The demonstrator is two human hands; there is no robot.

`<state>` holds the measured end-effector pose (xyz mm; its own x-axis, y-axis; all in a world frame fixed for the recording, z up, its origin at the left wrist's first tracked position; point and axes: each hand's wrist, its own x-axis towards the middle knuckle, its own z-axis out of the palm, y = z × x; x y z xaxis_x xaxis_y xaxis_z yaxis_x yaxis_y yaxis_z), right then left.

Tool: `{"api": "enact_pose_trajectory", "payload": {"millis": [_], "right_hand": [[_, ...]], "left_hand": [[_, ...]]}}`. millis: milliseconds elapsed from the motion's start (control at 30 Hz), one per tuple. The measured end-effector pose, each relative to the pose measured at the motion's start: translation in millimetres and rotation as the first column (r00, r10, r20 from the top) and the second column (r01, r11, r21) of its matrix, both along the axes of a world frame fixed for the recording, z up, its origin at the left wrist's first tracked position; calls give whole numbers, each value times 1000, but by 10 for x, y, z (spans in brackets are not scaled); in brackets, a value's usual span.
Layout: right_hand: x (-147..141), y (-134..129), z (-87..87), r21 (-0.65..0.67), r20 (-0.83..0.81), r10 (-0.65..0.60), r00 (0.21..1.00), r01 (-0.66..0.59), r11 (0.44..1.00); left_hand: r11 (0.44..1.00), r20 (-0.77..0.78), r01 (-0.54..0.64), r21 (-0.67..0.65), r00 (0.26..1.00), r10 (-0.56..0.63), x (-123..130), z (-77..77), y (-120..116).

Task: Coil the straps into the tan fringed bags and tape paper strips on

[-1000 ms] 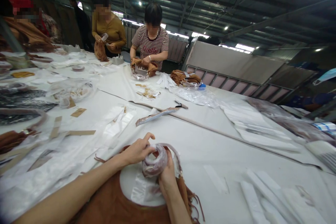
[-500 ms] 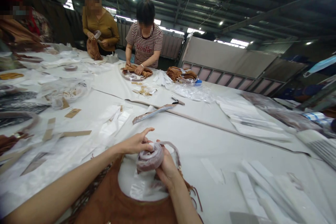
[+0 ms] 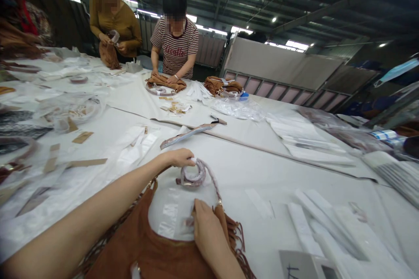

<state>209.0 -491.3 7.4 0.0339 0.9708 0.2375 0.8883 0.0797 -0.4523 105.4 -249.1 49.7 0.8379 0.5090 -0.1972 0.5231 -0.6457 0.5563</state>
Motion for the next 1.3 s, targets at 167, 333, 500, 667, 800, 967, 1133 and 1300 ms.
{"api": "enact_pose_trajectory", "payload": {"millis": [167,333,500,667,800,967,1133,1300], "right_hand": [[-178,-6,68,-178,224,67,972,-26,984],[-164,-45,40,-144,131,65,989,-46,989],[26,277,41,55,7,113,994,-113,992],[116,782,62,47,209,94,973,-106,993],[117,956,70,-89,256,137,957,-118,989],[172,995,87,-147,199,166,966,-138,979],[258,973,39,-78,12,223,975,-222,972],[277,943,29,-19,-136,230,964,-234,972]], "left_hand": [[986,-10,-99,134,995,101,152,-188,47],[958,73,-181,221,983,169,94,-307,56],[952,180,-220,214,966,183,-14,-306,53],[942,342,-307,133,907,247,-283,-271,-130],[977,256,-207,-42,944,211,-571,-321,-349],[979,100,-192,72,978,185,-656,-393,-500],[963,85,-252,94,966,245,-591,-412,-518],[934,145,-351,57,929,341,-556,-439,-441]]}}
